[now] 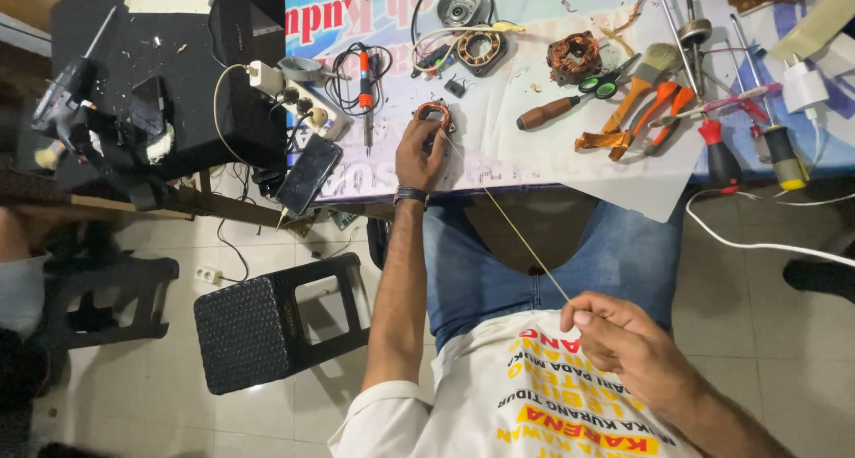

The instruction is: The person winds enameled copper wire around a motor stator core, holding the stator with one hand while pulling and looping wire around its teeth with the other, gradually building up wire turns on the component.

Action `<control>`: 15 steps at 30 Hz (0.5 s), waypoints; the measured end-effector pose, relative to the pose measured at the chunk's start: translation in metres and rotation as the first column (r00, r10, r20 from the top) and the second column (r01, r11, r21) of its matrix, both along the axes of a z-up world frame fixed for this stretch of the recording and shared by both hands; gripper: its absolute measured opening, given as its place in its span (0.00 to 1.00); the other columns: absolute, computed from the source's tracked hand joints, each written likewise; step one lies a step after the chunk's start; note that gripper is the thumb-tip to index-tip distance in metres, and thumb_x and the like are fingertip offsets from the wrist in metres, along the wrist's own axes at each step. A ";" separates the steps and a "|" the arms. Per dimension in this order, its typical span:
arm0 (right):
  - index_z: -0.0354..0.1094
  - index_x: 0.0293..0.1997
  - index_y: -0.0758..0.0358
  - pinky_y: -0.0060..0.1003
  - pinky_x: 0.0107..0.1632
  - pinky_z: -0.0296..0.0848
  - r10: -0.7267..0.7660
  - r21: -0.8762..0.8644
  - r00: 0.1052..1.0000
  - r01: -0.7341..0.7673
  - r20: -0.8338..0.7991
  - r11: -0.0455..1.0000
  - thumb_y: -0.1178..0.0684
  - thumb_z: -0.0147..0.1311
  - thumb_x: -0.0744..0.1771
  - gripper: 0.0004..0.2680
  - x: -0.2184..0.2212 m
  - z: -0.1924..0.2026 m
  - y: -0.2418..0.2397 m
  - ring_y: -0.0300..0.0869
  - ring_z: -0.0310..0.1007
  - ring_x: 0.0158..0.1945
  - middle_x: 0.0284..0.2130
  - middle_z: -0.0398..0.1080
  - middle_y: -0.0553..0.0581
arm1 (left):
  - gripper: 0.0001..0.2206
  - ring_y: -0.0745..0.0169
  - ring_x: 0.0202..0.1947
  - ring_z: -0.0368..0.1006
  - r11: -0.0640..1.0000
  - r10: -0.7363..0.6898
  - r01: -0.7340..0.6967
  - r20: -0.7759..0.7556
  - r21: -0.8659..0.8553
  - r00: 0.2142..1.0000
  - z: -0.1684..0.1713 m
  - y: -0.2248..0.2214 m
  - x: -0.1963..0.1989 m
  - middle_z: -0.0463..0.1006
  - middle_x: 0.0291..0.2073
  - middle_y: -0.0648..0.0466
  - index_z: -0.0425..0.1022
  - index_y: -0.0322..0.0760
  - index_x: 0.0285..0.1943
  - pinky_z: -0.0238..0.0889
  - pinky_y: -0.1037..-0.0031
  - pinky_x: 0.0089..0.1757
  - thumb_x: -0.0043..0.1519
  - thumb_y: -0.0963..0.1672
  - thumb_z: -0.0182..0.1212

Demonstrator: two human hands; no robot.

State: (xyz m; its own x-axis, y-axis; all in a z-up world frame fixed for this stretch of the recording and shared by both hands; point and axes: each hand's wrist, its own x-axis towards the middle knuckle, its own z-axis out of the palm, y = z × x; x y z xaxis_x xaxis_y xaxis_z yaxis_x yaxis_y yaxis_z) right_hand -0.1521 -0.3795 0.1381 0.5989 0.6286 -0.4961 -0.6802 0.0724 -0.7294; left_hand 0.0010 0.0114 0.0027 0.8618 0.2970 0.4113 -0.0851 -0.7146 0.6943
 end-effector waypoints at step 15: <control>0.81 0.45 0.50 0.33 0.35 0.62 0.411 -0.839 0.880 -0.026 0.239 0.544 0.45 0.51 0.68 0.10 0.025 -0.024 -0.031 0.36 0.67 0.27 0.26 0.71 0.46 | 0.12 0.55 0.45 0.74 0.987 -0.059 0.062 0.025 -0.148 0.998 0.001 0.009 0.003 0.79 0.43 0.51 0.79 0.39 0.46 0.67 0.65 0.47 0.66 0.48 0.54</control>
State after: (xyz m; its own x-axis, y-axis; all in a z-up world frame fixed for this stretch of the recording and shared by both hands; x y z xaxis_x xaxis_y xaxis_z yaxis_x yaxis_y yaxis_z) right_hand -0.1267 -0.4100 0.1144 0.7460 0.2251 -0.6268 -0.2543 -0.7736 -0.5804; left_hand 0.0041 0.0200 0.0037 0.8717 0.3039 0.3843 -0.1403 -0.5968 0.7900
